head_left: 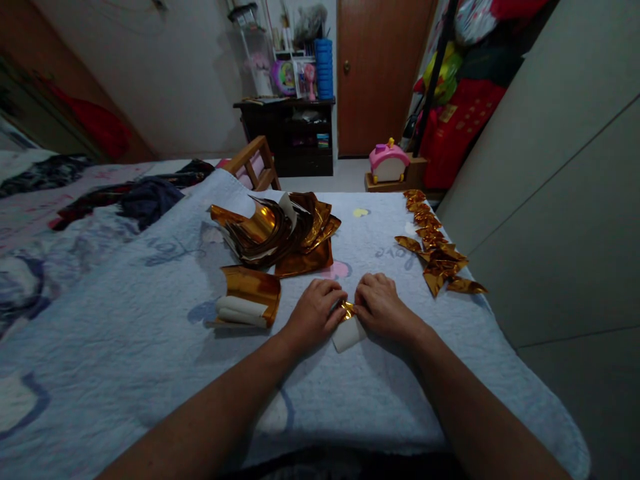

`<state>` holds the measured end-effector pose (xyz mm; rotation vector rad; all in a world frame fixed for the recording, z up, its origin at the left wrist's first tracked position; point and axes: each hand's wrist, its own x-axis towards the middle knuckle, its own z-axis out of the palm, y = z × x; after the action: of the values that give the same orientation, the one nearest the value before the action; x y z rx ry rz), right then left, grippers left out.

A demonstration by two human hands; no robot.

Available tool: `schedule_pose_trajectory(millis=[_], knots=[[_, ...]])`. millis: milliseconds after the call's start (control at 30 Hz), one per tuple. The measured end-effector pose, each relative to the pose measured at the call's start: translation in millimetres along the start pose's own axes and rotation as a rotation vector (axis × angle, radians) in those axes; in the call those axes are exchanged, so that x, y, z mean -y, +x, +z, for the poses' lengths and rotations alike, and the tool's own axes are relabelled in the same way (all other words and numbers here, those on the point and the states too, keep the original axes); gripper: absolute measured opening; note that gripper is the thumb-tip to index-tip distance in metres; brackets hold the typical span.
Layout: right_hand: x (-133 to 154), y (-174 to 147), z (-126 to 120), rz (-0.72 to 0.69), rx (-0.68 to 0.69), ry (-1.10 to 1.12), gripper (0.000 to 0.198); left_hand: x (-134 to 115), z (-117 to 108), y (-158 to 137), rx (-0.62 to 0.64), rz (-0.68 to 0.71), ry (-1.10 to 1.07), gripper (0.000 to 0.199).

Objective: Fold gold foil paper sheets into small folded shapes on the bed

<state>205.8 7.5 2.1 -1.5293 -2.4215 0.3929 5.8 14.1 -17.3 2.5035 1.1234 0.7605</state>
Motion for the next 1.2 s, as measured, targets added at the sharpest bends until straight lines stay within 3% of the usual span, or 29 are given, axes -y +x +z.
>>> schedule_pose_trajectory(millis=[133,333,633,767,933,1200], knots=[[3.2,-1.0,-2.0,0.01,0.027,0.007,0.012,1.6,1.0,1.0,0.025,-0.016,-0.02,0.009],[10.1,-2.0,-4.1,0.031,0.03,-0.035,0.013,1.2,0.7,1.3,0.042,-0.031,-0.01,0.019],[12.4,-2.1,0.0,0.029,0.048,0.046,0.011,-0.1,-2.2,2.9,0.081,-0.052,-0.067,0.013],[9.5,-3.2,1.4,-0.003,0.016,0.145,0.007,-0.9,-6.0,4.4,0.091,-0.084,-0.147,0.007],[10.3,-0.5,-2.0,-0.013,-0.022,0.27,0.01,-1.1,-12.6,3.1,0.088,-0.17,-0.333,0.014],[13.8,4.8,-6.4,0.036,0.052,0.445,0.022,1.0,-14.3,3.5,0.04,-0.284,-0.542,0.019]])
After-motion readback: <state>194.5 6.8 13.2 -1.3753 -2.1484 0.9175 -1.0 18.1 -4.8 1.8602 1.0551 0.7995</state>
